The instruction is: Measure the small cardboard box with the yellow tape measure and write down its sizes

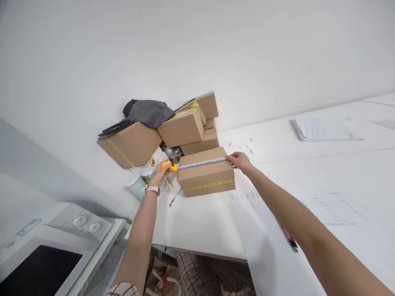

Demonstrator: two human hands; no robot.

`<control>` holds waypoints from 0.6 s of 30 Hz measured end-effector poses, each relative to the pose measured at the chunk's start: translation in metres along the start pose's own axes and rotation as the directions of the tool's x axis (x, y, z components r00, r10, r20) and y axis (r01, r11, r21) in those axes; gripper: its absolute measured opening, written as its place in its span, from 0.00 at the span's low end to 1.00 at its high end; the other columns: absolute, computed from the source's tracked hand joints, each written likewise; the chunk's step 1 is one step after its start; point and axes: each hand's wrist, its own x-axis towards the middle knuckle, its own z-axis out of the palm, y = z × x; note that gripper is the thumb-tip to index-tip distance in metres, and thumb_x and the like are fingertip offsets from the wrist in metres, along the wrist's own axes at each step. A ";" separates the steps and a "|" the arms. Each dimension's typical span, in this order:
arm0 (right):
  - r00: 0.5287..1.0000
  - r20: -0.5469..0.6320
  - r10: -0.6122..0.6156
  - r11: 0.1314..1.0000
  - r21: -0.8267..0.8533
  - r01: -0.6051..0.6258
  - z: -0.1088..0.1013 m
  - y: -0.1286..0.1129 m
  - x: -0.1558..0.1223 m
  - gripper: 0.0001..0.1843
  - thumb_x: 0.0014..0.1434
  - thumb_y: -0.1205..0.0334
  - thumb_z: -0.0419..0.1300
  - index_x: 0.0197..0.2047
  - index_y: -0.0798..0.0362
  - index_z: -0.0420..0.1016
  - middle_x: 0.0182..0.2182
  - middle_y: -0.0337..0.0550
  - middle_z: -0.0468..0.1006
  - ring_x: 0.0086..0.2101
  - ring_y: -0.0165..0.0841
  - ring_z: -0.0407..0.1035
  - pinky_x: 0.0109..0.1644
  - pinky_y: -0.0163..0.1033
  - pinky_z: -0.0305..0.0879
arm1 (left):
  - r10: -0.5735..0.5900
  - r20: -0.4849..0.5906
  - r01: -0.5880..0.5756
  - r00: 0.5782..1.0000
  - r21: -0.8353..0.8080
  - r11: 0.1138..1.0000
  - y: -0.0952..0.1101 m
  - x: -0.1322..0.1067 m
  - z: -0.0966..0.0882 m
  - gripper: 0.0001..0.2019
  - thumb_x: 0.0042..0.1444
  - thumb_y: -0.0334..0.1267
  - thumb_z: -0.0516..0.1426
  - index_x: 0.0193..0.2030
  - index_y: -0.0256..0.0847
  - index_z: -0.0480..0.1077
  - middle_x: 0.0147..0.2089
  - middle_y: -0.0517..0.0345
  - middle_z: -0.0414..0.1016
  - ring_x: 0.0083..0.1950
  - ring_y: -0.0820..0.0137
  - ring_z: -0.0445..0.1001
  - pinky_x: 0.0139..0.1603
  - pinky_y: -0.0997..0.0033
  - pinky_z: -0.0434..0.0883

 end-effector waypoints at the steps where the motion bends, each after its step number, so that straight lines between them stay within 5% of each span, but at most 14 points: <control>1: 1.000 -0.007 0.001 1.000 -0.020 -0.001 0.000 0.001 0.001 0.12 0.52 0.56 0.69 0.29 0.55 0.74 0.28 0.45 0.78 0.26 0.30 0.69 0.27 0.35 0.67 | -0.004 0.010 0.004 1.000 -0.002 1.000 0.000 0.000 -0.001 0.27 0.49 0.44 0.66 0.56 0.41 0.70 0.48 0.52 0.79 0.46 0.65 0.78 0.50 0.66 0.73; 13: 0.999 -0.022 -0.028 0.931 -0.364 0.018 -0.002 -0.007 0.015 0.14 0.50 0.57 0.68 0.20 0.53 0.73 0.24 0.48 0.79 0.25 0.34 0.72 0.27 0.37 0.68 | -0.013 0.062 0.012 0.998 0.029 0.999 0.018 -0.011 0.005 0.23 0.50 0.43 0.65 0.53 0.42 0.72 0.45 0.53 0.79 0.46 0.64 0.77 0.49 0.66 0.72; 18: 0.999 0.015 -0.047 0.932 -0.360 0.049 -0.022 -0.026 0.015 0.09 0.55 0.59 0.63 0.27 0.55 0.74 0.29 0.50 0.81 0.27 0.35 0.73 0.29 0.38 0.67 | -0.019 0.155 0.013 0.988 0.043 0.999 0.049 -0.058 -0.006 0.27 0.45 0.41 0.68 0.55 0.41 0.73 0.47 0.52 0.80 0.47 0.62 0.77 0.49 0.65 0.73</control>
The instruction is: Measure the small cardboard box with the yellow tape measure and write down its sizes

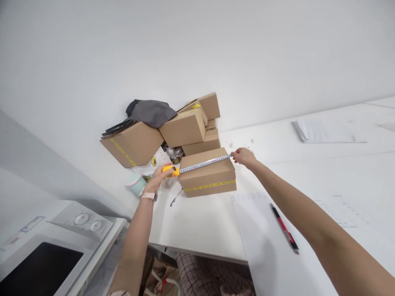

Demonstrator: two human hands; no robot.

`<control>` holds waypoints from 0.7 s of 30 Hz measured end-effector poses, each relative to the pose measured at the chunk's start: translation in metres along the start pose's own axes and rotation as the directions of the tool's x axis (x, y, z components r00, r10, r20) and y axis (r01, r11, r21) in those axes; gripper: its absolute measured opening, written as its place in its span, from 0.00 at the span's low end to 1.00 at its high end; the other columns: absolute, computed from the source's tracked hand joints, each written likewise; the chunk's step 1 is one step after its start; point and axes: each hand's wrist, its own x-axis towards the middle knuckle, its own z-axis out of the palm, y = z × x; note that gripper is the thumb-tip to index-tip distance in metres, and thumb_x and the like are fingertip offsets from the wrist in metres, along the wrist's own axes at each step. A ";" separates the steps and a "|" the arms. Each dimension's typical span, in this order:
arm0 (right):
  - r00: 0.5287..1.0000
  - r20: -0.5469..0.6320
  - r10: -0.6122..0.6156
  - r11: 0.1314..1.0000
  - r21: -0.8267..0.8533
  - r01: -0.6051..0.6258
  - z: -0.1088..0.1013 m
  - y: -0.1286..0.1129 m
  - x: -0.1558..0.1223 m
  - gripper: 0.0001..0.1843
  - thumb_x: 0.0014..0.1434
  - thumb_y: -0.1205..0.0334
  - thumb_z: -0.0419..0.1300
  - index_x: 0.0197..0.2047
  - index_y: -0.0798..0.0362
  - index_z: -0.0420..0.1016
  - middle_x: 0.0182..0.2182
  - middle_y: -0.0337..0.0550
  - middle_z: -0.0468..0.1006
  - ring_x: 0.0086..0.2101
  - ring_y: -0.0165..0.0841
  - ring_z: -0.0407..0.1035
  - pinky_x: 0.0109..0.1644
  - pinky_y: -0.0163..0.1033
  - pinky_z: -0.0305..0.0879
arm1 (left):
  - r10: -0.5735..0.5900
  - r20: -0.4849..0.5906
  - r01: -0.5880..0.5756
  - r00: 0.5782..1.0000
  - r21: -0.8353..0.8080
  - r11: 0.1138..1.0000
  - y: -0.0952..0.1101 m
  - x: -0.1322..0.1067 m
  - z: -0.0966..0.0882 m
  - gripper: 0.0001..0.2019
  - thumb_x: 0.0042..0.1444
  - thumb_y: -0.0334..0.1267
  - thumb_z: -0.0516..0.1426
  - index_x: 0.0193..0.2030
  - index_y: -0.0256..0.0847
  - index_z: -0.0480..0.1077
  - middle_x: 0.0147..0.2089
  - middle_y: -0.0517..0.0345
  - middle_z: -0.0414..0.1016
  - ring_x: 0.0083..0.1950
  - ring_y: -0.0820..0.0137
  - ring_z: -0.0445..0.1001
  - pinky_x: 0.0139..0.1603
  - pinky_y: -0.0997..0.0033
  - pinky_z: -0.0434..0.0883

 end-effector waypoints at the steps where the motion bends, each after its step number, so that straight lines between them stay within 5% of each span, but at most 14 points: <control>1: 0.999 -0.001 -0.047 0.999 0.016 0.047 -0.008 -0.004 -0.001 0.09 0.56 0.58 0.62 0.29 0.55 0.74 0.30 0.51 0.81 0.28 0.35 0.73 0.30 0.37 0.67 | -0.012 0.053 0.012 0.999 -0.005 1.000 0.001 -0.019 0.002 0.28 0.44 0.40 0.69 0.54 0.42 0.74 0.46 0.52 0.80 0.47 0.61 0.78 0.49 0.64 0.73; 3: 0.983 0.009 -0.183 0.983 0.024 0.182 -0.022 -0.013 -0.003 0.10 0.59 0.57 0.60 0.32 0.55 0.74 0.31 0.49 0.81 0.29 0.34 0.73 0.31 0.37 0.66 | -0.085 0.319 0.120 0.944 -0.091 0.989 -0.005 -0.063 0.016 0.29 0.46 0.44 0.69 0.56 0.42 0.74 0.48 0.50 0.80 0.46 0.61 0.78 0.46 0.65 0.74; 6: 0.904 0.084 -0.420 0.906 -0.011 0.422 -0.025 -0.031 -0.004 0.11 0.61 0.54 0.57 0.35 0.53 0.75 0.31 0.46 0.80 0.32 0.35 0.71 0.36 0.38 0.65 | -0.136 0.608 0.375 0.782 -0.285 0.882 -0.033 -0.130 0.064 0.31 0.45 0.49 0.68 0.55 0.39 0.74 0.47 0.46 0.78 0.40 0.61 0.78 0.38 0.64 0.75; 8: 0.847 0.149 -0.510 0.854 -0.030 0.519 -0.011 -0.042 -0.004 0.12 0.62 0.54 0.56 0.35 0.52 0.76 0.32 0.44 0.80 0.35 0.36 0.71 0.40 0.39 0.66 | -0.078 0.637 0.446 0.767 -0.443 0.777 -0.049 -0.162 0.108 0.30 0.41 0.47 0.70 0.52 0.38 0.74 0.49 0.45 0.77 0.44 0.60 0.78 0.41 0.65 0.76; 10: 0.841 0.165 -0.515 0.847 -0.049 0.529 0.009 -0.051 -0.001 0.14 0.63 0.54 0.54 0.37 0.53 0.77 0.35 0.45 0.81 0.38 0.37 0.72 0.44 0.40 0.66 | -0.031 0.590 0.458 0.807 -0.592 0.663 -0.053 -0.177 0.148 0.27 0.43 0.49 0.69 0.48 0.39 0.72 0.48 0.46 0.77 0.45 0.57 0.78 0.43 0.60 0.77; 14: 0.870 0.042 -0.492 0.867 -0.072 0.494 0.048 -0.056 0.008 0.22 0.67 0.56 0.46 0.55 0.54 0.75 0.53 0.50 0.79 0.52 0.40 0.72 0.56 0.43 0.65 | -0.154 0.482 0.485 0.862 -0.700 0.524 -0.025 -0.162 0.191 0.27 0.43 0.53 0.69 0.45 0.39 0.71 0.45 0.49 0.77 0.45 0.56 0.77 0.43 0.52 0.78; 21: 0.929 0.065 -0.365 0.893 -0.259 0.369 0.071 -0.045 0.016 0.33 0.70 0.48 0.36 0.69 0.50 0.64 0.65 0.48 0.68 0.64 0.48 0.59 0.67 0.59 0.50 | -0.385 0.448 0.588 0.807 -0.679 0.441 0.016 -0.109 0.189 0.21 0.52 0.52 0.65 0.42 0.34 0.71 0.39 0.49 0.76 0.34 0.64 0.75 0.38 0.54 0.79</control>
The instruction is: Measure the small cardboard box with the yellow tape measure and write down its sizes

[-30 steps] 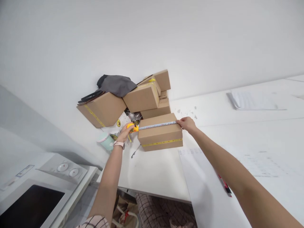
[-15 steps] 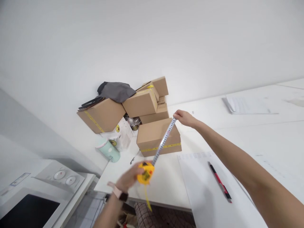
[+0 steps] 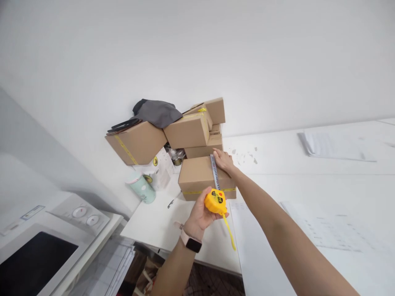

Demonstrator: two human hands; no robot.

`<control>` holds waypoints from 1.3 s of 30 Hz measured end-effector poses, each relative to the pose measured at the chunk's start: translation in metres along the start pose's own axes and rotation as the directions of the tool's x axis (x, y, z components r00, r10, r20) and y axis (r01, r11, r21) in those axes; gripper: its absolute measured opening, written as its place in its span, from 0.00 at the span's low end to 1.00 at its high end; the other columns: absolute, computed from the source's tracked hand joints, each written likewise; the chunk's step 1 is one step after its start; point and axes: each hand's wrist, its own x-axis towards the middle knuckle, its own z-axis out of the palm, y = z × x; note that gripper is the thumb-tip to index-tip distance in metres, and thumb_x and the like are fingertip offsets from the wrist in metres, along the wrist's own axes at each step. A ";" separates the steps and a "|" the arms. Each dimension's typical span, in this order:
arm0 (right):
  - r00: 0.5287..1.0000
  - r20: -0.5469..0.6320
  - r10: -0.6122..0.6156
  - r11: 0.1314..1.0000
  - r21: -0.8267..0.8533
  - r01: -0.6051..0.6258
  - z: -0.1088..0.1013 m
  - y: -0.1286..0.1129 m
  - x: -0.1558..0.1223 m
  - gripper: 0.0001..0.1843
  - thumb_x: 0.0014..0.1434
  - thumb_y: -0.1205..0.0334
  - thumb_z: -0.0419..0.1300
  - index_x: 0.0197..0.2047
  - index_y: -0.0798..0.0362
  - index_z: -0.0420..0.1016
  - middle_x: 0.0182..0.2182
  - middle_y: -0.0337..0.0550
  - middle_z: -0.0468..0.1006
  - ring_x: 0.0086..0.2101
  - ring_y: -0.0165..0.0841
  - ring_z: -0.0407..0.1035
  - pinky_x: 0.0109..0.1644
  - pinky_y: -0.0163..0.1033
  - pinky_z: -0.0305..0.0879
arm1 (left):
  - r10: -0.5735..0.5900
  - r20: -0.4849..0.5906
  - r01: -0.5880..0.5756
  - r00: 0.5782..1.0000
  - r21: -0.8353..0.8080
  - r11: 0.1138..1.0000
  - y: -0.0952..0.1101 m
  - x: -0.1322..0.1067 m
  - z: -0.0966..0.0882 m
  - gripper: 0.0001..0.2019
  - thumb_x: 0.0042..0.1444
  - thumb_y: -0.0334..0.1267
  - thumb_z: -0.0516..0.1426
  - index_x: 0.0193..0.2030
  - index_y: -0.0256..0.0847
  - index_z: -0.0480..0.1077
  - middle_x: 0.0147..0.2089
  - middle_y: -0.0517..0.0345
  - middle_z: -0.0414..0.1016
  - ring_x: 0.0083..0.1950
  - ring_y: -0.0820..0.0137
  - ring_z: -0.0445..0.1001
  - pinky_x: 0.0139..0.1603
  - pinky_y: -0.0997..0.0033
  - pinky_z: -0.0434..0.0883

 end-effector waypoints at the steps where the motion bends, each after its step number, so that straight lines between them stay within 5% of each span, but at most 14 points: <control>1: 1.000 0.022 -0.016 0.999 -0.029 0.017 0.001 0.000 0.000 0.33 0.70 0.48 0.35 0.70 0.49 0.63 0.66 0.46 0.67 0.65 0.48 0.58 0.68 0.60 0.49 | -0.007 -0.018 0.006 1.000 -0.003 1.000 0.002 0.002 0.001 0.20 0.52 0.51 0.64 0.41 0.35 0.71 0.37 0.50 0.76 0.32 0.65 0.75 0.38 0.54 0.79; 6: 0.990 0.139 -0.034 0.975 -0.211 0.063 0.007 -0.002 0.002 0.34 0.70 0.46 0.34 0.72 0.46 0.59 0.69 0.41 0.61 0.67 0.46 0.54 0.70 0.57 0.45 | -0.023 -0.023 0.023 0.999 0.018 1.000 0.003 0.002 0.000 0.19 0.53 0.51 0.64 0.40 0.35 0.71 0.36 0.52 0.76 0.31 0.67 0.74 0.40 0.53 0.79; 12: 0.973 0.220 0.074 0.951 -0.309 -0.003 0.006 -0.010 0.009 0.34 0.69 0.44 0.31 0.70 0.38 0.61 0.66 0.48 0.64 0.65 0.54 0.53 0.61 0.73 0.48 | -0.035 0.013 0.035 0.999 0.060 0.998 -0.003 -0.007 0.000 0.21 0.51 0.51 0.65 0.42 0.36 0.71 0.38 0.52 0.75 0.33 0.67 0.74 0.37 0.55 0.80; 16: 0.975 0.213 0.065 0.937 -0.350 0.014 0.008 -0.010 0.011 0.34 0.69 0.45 0.31 0.66 0.38 0.67 0.62 0.51 0.67 0.62 0.54 0.55 0.60 0.73 0.50 | 0.013 -0.014 -0.011 1.000 0.094 0.995 -0.009 -0.013 0.001 0.24 0.47 0.52 0.66 0.42 0.35 0.71 0.39 0.51 0.75 0.34 0.66 0.74 0.37 0.54 0.80; 22: 0.979 0.200 0.041 0.917 -0.396 0.042 0.014 -0.005 0.009 0.33 0.69 0.46 0.32 0.71 0.36 0.58 0.66 0.46 0.64 0.64 0.50 0.53 0.64 0.68 0.49 | 0.115 -0.039 -0.107 0.993 0.163 0.981 -0.016 -0.021 0.000 0.29 0.40 0.56 0.69 0.42 0.36 0.72 0.39 0.52 0.73 0.36 0.65 0.73 0.35 0.58 0.80; 31: 0.985 0.168 0.036 0.922 -0.385 0.032 0.015 -0.008 0.003 0.32 0.69 0.48 0.33 0.71 0.35 0.59 0.66 0.45 0.64 0.64 0.50 0.55 0.63 0.66 0.52 | 0.126 -0.052 -0.115 0.991 0.173 0.978 -0.018 -0.021 0.003 0.31 0.39 0.57 0.69 0.44 0.37 0.71 0.42 0.49 0.73 0.40 0.63 0.74 0.33 0.60 0.80; 36: 0.985 0.161 0.058 0.984 -0.177 -0.029 0.002 -0.010 0.007 0.34 0.68 0.42 0.36 0.72 0.39 0.57 0.70 0.42 0.59 0.67 0.52 0.50 0.67 0.67 0.46 | 0.147 -0.028 -0.138 0.989 0.212 0.967 -0.019 -0.025 -0.006 0.29 0.38 0.55 0.69 0.41 0.37 0.71 0.41 0.50 0.74 0.39 0.63 0.73 0.33 0.62 0.79; 39: 0.999 -0.009 0.042 0.987 0.155 -0.040 -0.025 0.005 -0.001 0.37 0.68 0.41 0.35 0.73 0.46 0.55 0.70 0.45 0.58 0.67 0.46 0.53 0.68 0.55 0.53 | 0.335 -0.025 -0.314 0.942 0.295 0.903 -0.019 -0.034 -0.030 0.27 0.41 0.52 0.70 0.43 0.39 0.70 0.39 0.54 0.73 0.36 0.66 0.73 0.34 0.66 0.77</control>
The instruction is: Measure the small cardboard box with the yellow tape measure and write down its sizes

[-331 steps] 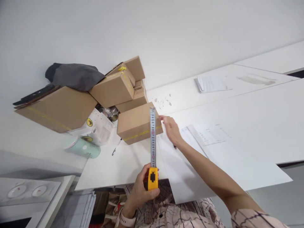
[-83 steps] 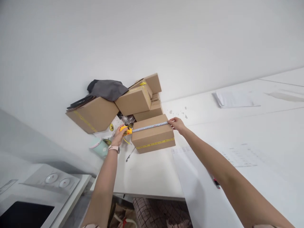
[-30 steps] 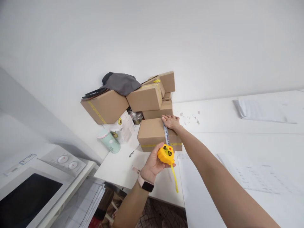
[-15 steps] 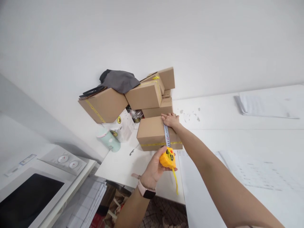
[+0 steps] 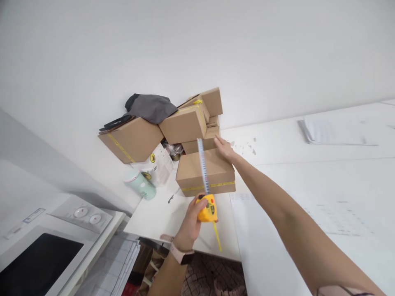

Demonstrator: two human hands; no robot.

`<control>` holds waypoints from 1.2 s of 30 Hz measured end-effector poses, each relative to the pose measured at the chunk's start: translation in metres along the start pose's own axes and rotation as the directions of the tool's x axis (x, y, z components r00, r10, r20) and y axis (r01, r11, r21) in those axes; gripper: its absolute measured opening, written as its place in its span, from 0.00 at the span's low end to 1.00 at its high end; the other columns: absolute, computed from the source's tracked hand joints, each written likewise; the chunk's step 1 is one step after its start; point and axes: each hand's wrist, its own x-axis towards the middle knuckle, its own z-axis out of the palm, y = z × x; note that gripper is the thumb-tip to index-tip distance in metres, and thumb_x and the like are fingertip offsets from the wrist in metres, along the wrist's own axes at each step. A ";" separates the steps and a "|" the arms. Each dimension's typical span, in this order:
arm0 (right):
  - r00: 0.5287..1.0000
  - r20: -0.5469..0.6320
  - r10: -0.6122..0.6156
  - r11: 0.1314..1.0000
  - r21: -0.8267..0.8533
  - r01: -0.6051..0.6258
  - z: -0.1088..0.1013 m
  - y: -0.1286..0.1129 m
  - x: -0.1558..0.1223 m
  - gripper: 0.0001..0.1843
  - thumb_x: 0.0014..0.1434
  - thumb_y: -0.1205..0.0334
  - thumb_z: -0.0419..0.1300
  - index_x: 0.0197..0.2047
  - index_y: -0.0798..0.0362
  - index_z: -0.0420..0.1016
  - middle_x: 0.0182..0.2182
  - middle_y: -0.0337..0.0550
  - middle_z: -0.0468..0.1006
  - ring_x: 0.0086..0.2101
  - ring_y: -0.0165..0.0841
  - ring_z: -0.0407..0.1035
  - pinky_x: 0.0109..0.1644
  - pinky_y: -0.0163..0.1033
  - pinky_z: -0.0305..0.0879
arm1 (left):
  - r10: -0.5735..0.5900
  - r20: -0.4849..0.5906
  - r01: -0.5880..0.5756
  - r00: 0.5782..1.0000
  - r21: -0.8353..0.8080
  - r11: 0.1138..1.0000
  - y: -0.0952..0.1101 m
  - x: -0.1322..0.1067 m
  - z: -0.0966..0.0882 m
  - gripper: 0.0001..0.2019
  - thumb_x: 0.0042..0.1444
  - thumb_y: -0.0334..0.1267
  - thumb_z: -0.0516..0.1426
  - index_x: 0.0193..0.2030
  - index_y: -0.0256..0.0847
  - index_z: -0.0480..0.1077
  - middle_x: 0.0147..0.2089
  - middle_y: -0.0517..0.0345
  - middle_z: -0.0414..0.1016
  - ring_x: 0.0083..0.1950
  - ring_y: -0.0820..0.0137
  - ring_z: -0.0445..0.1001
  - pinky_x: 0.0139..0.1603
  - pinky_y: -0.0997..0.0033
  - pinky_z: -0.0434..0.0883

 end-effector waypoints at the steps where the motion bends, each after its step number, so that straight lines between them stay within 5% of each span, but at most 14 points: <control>1: 0.997 -0.078 0.008 0.996 0.091 -0.001 -0.011 0.007 -0.007 0.37 0.68 0.40 0.35 0.73 0.48 0.56 0.68 0.48 0.62 0.65 0.45 0.58 0.66 0.51 0.57 | 0.102 -0.054 -0.099 0.993 0.058 0.993 -0.001 -0.002 -0.012 0.27 0.41 0.51 0.70 0.45 0.41 0.70 0.39 0.55 0.73 0.35 0.68 0.72 0.33 0.68 0.76; 3: 0.982 -0.162 0.099 0.981 0.183 -0.069 -0.030 0.026 -0.029 0.38 0.68 0.38 0.36 0.70 0.50 0.61 0.59 0.53 0.74 0.56 0.44 0.69 0.60 0.48 0.64 | 0.308 -0.175 -0.269 0.935 0.213 0.939 -0.004 -0.001 -0.039 0.28 0.42 0.47 0.71 0.49 0.43 0.70 0.42 0.55 0.74 0.35 0.70 0.71 0.33 0.72 0.74; 6: 0.977 -0.049 0.208 0.964 0.181 -0.196 -0.042 0.053 -0.073 0.40 0.66 0.33 0.38 0.67 0.48 0.66 0.39 0.49 0.82 0.37 0.41 0.76 0.49 0.48 0.70 | 0.438 -0.250 -0.338 0.864 0.356 0.871 -0.003 0.011 -0.076 0.28 0.42 0.45 0.71 0.50 0.43 0.70 0.53 0.51 0.72 0.39 0.71 0.71 0.35 0.74 0.72; 11: 0.982 0.188 0.018 0.952 0.297 -0.074 -0.034 0.056 -0.121 0.40 0.64 0.32 0.45 0.72 0.46 0.59 0.37 0.44 0.78 0.34 0.36 0.72 0.41 0.43 0.73 | 0.322 -0.111 -0.280 0.940 0.288 0.916 0.009 0.038 -0.101 0.24 0.45 0.46 0.70 0.46 0.41 0.69 0.41 0.58 0.72 0.35 0.72 0.71 0.36 0.72 0.72; 17: 0.999 -0.023 -0.025 0.995 0.095 0.027 -0.054 0.019 -0.098 0.35 0.56 0.35 0.59 0.60 0.47 0.71 0.28 0.40 0.73 0.30 0.36 0.69 0.34 0.41 0.69 | 0.362 -0.022 -0.351 0.932 0.195 0.916 0.053 0.050 -0.086 0.23 0.46 0.48 0.68 0.45 0.43 0.68 0.41 0.59 0.72 0.38 0.68 0.74 0.37 0.69 0.75; 22: 0.966 -0.255 -0.035 0.981 -0.195 -0.016 -0.060 0.009 -0.060 0.24 0.61 0.38 0.55 0.44 0.49 0.78 0.42 0.50 0.78 0.43 0.45 0.71 0.44 0.45 0.66 | 0.378 0.005 -0.371 0.926 0.194 0.908 0.075 0.052 -0.064 0.24 0.43 0.48 0.69 0.44 0.43 0.67 0.41 0.59 0.72 0.37 0.68 0.74 0.36 0.68 0.75; 27: 0.939 -0.209 -0.271 0.903 -0.392 0.173 -0.043 0.002 -0.030 0.21 0.68 0.56 0.45 0.44 0.54 0.78 0.47 0.54 0.78 0.48 0.46 0.68 0.54 0.47 0.59 | 0.263 0.030 -0.264 0.964 0.198 0.944 0.040 0.027 -0.029 0.27 0.41 0.49 0.69 0.47 0.45 0.66 0.40 0.59 0.71 0.35 0.68 0.73 0.36 0.67 0.75; 32: 0.922 -0.169 -0.348 0.857 -0.455 0.240 -0.031 0.000 -0.022 0.24 0.68 0.66 0.40 0.58 0.53 0.72 0.47 0.50 0.79 0.48 0.43 0.67 0.56 0.45 0.54 | 0.039 0.117 -0.051 0.992 0.107 0.993 -0.017 0.008 0.002 0.29 0.38 0.49 0.69 0.46 0.43 0.67 0.42 0.57 0.72 0.37 0.68 0.73 0.36 0.67 0.75; 36: 0.883 -0.134 -0.449 0.765 -0.569 0.303 -0.028 0.000 -0.030 0.33 0.64 0.73 0.41 0.70 0.49 0.60 0.45 0.50 0.77 0.46 0.43 0.65 0.54 0.46 0.51 | -0.013 0.167 0.000 0.986 0.078 0.997 -0.040 0.008 0.012 0.27 0.40 0.48 0.69 0.45 0.42 0.67 0.39 0.59 0.71 0.34 0.70 0.72 0.34 0.68 0.76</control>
